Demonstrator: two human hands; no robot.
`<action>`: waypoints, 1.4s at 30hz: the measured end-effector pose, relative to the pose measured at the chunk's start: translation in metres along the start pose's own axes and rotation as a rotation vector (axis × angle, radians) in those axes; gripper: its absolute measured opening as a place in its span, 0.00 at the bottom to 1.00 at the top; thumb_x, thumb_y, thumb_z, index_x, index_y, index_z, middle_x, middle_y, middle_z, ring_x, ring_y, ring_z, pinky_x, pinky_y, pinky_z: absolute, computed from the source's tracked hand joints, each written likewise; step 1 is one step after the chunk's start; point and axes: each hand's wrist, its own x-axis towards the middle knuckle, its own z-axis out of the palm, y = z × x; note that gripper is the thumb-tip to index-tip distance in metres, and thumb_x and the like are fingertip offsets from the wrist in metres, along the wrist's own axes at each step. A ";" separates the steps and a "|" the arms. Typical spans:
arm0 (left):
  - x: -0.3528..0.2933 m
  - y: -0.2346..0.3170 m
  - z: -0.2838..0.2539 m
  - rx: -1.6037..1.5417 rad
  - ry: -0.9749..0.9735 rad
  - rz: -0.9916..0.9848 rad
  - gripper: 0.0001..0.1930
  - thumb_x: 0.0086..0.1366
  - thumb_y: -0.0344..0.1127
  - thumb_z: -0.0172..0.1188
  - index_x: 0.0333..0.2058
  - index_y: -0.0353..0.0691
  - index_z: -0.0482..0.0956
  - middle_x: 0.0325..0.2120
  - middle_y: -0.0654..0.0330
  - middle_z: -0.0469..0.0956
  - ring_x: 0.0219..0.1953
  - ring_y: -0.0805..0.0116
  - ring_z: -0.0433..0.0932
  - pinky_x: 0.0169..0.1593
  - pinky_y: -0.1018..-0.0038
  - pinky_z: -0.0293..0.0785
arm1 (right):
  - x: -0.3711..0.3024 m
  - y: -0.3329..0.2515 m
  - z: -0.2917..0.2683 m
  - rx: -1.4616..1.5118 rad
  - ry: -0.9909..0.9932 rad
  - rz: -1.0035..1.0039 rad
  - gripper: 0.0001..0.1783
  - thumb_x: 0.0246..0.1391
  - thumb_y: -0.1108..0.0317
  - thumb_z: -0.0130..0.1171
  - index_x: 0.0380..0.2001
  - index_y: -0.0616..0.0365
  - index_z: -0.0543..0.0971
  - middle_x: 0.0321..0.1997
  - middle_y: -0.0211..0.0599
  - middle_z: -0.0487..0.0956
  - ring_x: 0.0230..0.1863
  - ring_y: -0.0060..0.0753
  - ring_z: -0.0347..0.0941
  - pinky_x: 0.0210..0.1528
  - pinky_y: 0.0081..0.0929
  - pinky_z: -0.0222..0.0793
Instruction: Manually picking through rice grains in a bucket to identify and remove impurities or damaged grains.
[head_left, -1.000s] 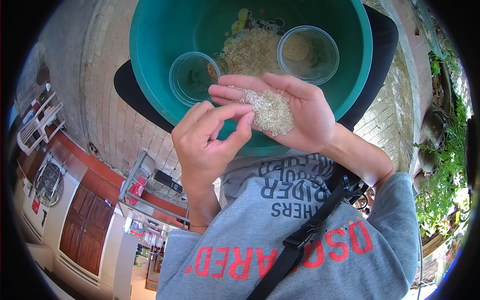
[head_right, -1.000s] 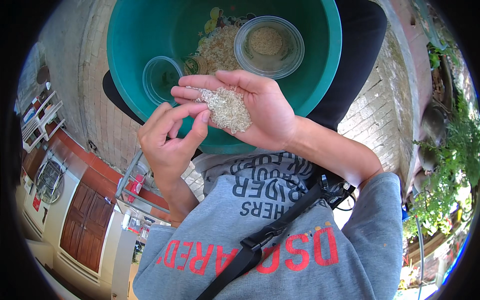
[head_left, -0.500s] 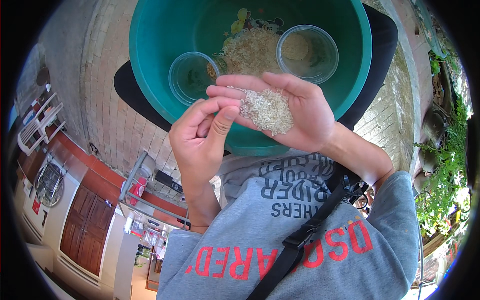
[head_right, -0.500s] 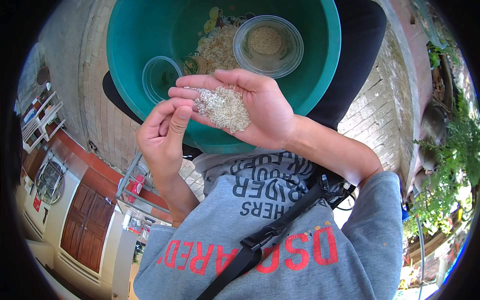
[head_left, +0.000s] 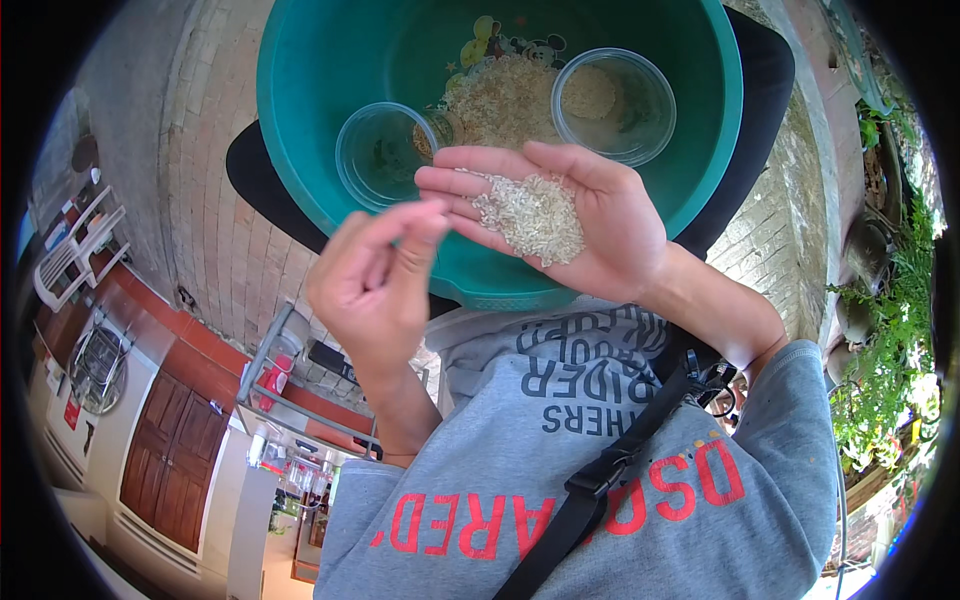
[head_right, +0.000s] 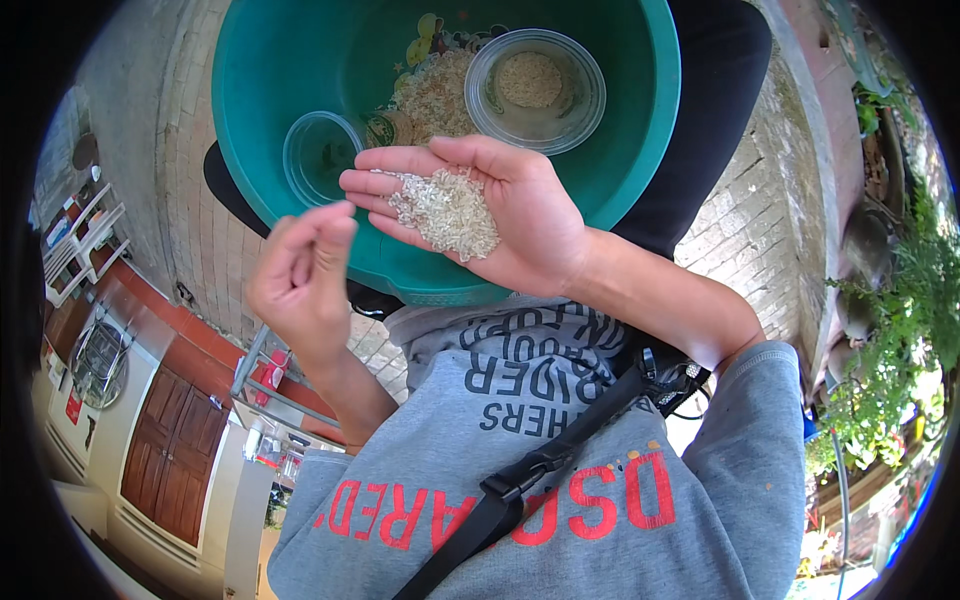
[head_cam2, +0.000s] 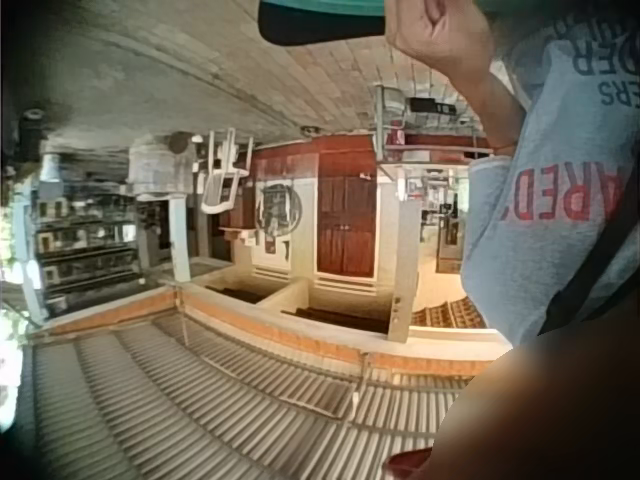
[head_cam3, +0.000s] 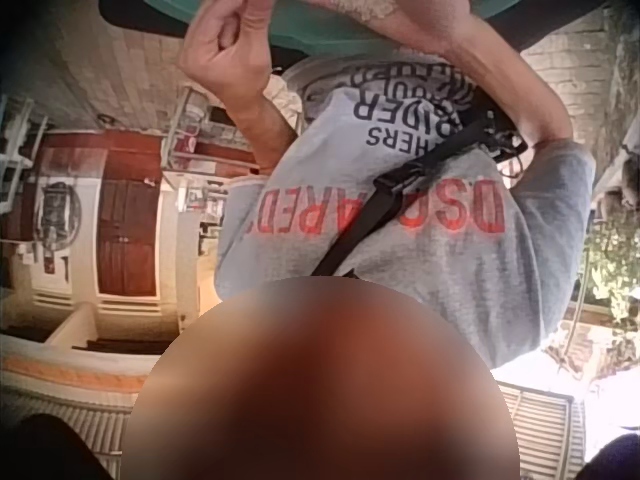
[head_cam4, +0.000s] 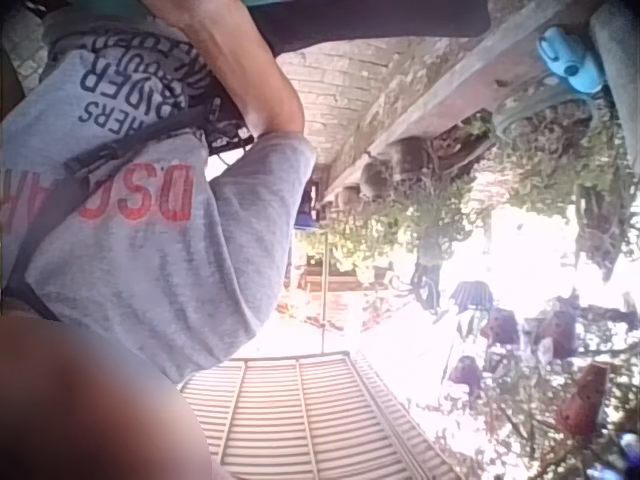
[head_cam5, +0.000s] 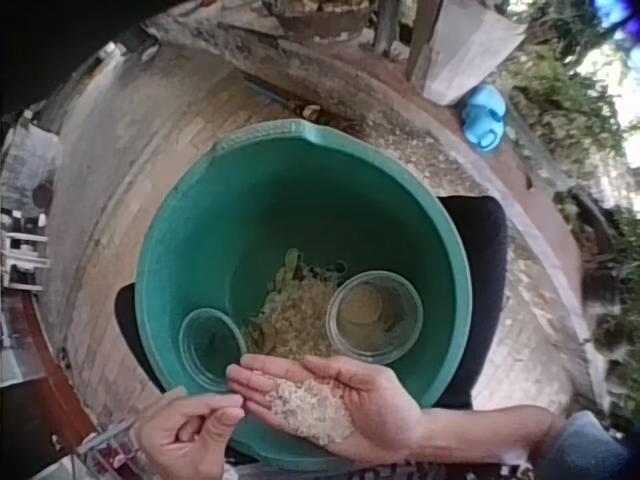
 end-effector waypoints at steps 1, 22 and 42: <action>-0.001 0.006 0.000 0.063 -0.153 0.087 0.08 0.60 0.30 0.75 0.38 0.39 0.90 0.20 0.73 0.72 0.20 0.84 0.56 0.23 0.80 0.46 | 0.000 0.000 -0.001 -0.005 -0.001 -0.008 0.32 0.74 0.60 0.29 0.68 0.76 0.61 0.71 0.56 0.68 0.73 0.46 0.64 0.77 0.39 0.57; -0.004 0.021 0.029 0.119 -0.380 0.231 0.14 0.50 0.27 0.77 0.38 0.44 0.90 0.20 0.63 0.76 0.20 0.70 0.74 0.23 0.74 0.67 | -0.001 0.000 0.000 -0.044 0.025 0.015 0.32 0.74 0.58 0.28 0.68 0.71 0.63 0.70 0.53 0.70 0.70 0.47 0.67 0.71 0.46 0.64; 0.009 0.001 -0.002 0.170 0.000 0.105 0.16 0.52 0.26 0.77 0.41 0.42 0.90 0.19 0.73 0.69 0.20 0.82 0.57 0.23 0.79 0.50 | 0.000 -0.001 0.001 0.064 -0.006 -0.004 0.32 0.74 0.59 0.29 0.68 0.75 0.61 0.71 0.58 0.67 0.73 0.47 0.64 0.77 0.40 0.58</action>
